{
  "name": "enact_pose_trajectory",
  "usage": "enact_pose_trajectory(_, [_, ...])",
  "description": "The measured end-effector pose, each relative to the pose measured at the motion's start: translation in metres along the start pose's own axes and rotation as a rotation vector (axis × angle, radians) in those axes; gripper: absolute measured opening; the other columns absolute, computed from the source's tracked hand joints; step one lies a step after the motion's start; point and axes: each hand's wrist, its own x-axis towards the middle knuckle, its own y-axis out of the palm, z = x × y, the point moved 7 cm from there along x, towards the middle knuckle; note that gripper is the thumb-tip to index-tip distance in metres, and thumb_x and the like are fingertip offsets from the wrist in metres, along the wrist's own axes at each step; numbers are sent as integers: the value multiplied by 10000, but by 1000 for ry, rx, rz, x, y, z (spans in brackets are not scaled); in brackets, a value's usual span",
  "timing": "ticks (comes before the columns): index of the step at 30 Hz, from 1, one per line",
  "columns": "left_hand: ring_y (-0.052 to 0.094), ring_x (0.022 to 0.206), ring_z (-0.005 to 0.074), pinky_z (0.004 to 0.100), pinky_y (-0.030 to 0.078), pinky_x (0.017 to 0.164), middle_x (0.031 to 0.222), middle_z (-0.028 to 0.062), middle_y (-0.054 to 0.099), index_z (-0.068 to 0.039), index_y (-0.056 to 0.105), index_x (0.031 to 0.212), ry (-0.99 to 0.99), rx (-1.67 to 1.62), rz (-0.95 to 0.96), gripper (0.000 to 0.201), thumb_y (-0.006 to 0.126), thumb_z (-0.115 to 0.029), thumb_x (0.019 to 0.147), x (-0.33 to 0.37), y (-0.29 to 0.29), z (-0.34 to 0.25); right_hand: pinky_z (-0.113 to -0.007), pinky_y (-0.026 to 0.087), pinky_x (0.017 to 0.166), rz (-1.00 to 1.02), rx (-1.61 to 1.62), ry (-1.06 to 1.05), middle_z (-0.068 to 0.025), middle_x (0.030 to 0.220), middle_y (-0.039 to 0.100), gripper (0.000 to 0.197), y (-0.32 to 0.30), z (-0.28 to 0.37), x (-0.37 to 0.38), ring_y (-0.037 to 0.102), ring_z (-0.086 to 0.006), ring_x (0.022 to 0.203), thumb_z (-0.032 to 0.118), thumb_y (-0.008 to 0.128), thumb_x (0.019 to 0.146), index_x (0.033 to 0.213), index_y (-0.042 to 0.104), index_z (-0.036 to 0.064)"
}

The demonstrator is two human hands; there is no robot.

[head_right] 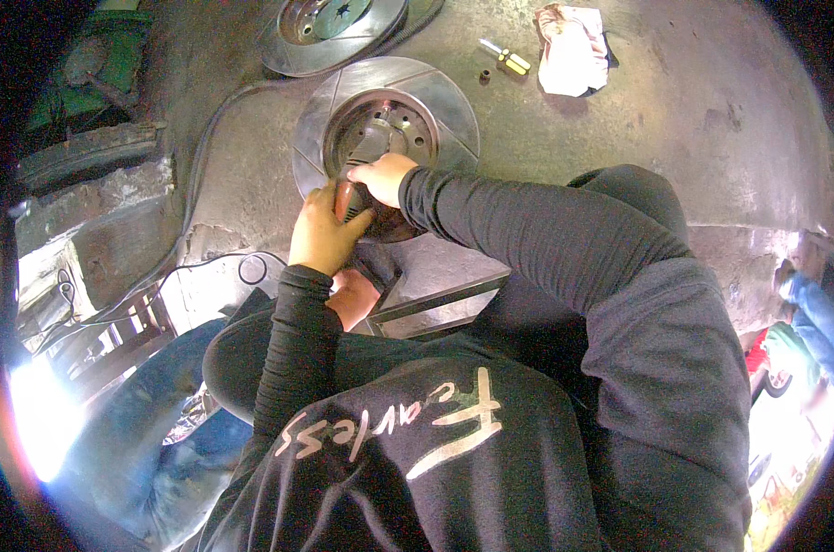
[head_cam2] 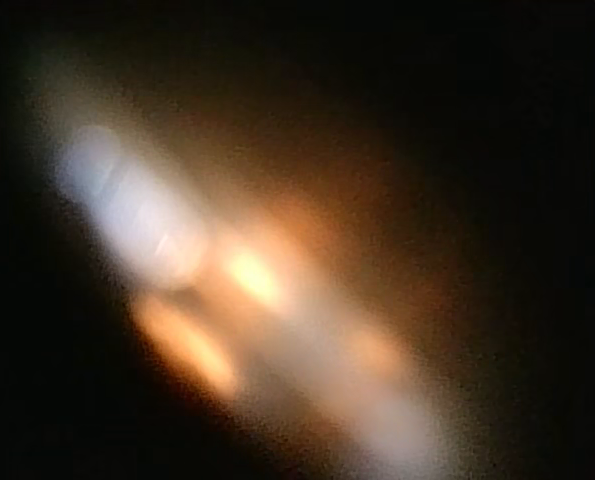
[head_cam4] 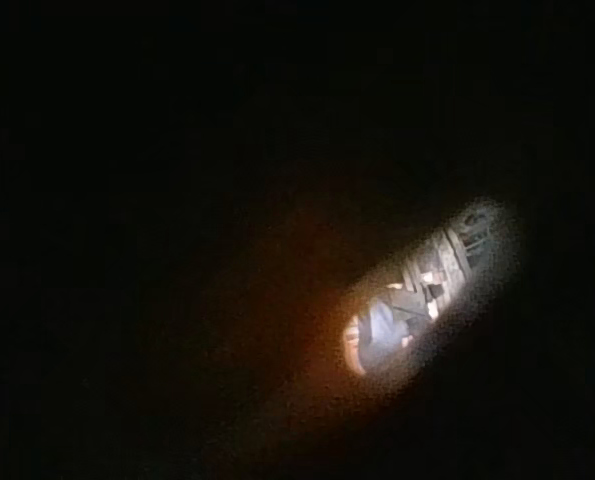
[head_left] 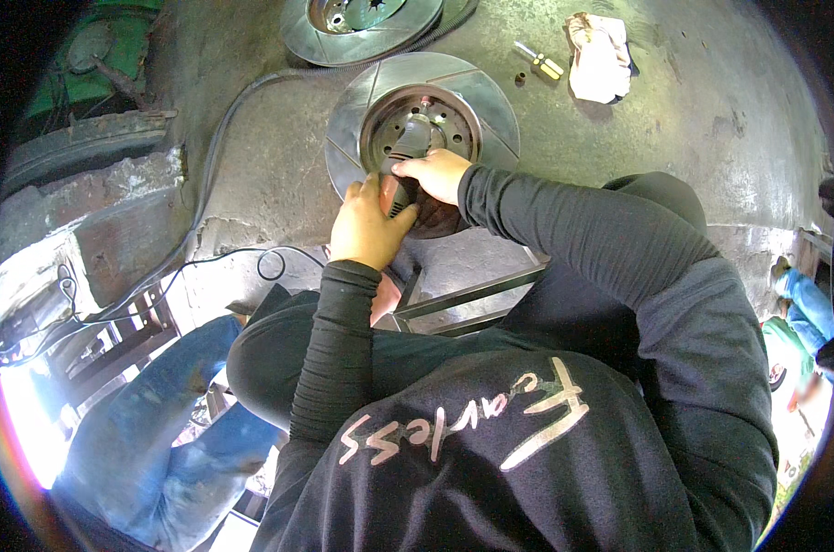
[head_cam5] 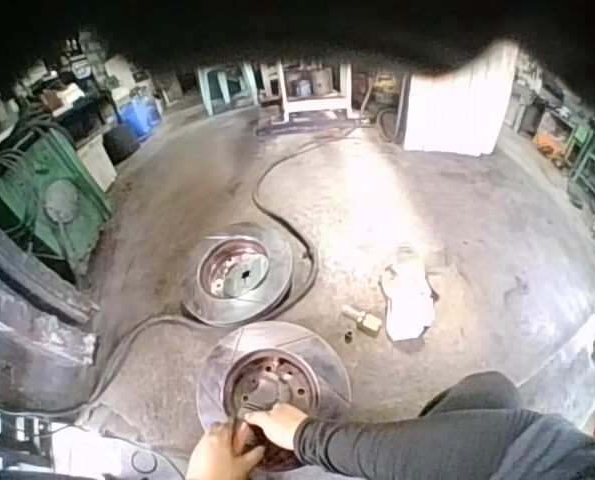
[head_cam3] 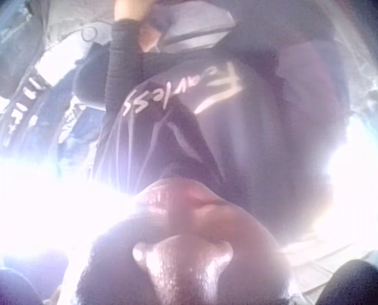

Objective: The person uses a handheld rotary tool to grind the surface of a brake disc resting on the floor. They hold the disc with one hand and operate the tool with the other, moving the tool in circular motions across the disc face. The person then uses a screwdriver to adjust the tool's attachment.

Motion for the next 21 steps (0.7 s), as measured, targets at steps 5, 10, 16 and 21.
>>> enact_pose_trajectory(5, [552,998,411,448,451,859,1045,254,576,42,526,1151,14,-67,-48,598,726,-310,710,-4,2,-7,-439,504,752,-23,21,17,-220,920,655,316,-3,-3,-7,647,-375,828,193,406,924,1149,624,150])
enact_pose_trajectory(10, [555,995,411,444,453,858,1041,254,577,56,523,1153,-14,-64,-42,608,726,-308,711,-3,3,-6,-445,509,741,22,242,116,-203,917,661,327,-3,-5,-9,649,-377,814,231,396,925,1152,622,166])
enact_pose_trajectory(16, [564,971,410,437,461,840,1023,254,578,57,526,1129,18,-72,-55,588,725,-304,709,-3,3,-6,-411,504,728,-18,-1,48,-222,901,653,290,-6,1,-9,646,-370,801,144,434,913,1113,643,135])
enact_pose_trajectory(21, [562,962,407,435,460,832,995,250,575,46,529,1113,3,-88,-29,574,728,-306,705,-5,3,-10,-405,502,761,-27,-17,62,-210,937,654,292,-8,1,-12,642,-367,847,125,441,900,1110,643,130])
